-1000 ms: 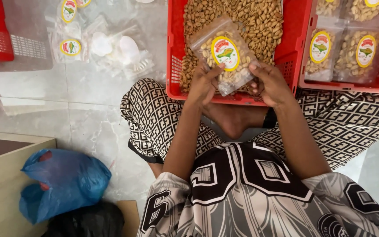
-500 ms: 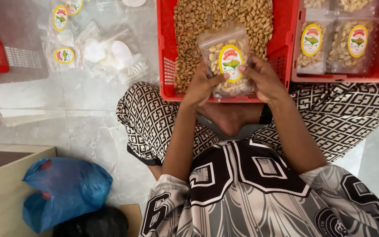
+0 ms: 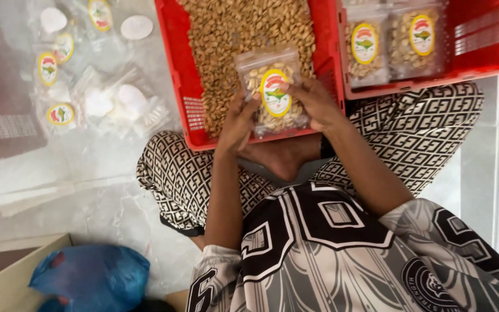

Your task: The person is manually packaging peanuts by scooping them from a large red crate into small plastic bags using a spoon.

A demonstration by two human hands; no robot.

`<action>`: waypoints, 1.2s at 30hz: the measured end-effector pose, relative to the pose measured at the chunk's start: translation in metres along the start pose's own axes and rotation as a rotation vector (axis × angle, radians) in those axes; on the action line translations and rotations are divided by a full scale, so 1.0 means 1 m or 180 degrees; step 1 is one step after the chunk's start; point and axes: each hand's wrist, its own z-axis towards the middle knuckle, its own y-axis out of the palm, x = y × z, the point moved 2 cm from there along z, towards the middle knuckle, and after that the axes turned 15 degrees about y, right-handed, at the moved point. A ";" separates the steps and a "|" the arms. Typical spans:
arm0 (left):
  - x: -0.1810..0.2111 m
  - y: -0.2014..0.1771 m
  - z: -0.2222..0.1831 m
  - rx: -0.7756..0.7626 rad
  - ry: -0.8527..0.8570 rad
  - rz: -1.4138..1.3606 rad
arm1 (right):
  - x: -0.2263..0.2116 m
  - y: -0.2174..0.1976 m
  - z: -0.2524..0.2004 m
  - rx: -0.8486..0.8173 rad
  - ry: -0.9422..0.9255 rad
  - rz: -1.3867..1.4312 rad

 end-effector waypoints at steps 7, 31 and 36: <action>-0.007 -0.006 -0.004 -0.0477 0.0268 0.0512 | -0.002 -0.004 -0.002 -0.0004 0.0038 -0.0423; -0.026 -0.016 0.004 -0.0743 0.0248 0.0157 | -0.005 -0.005 0.004 0.0202 0.0032 0.0019; 0.001 0.002 -0.001 -0.0397 0.0162 0.0095 | 0.013 -0.025 0.021 0.0258 0.0099 0.0084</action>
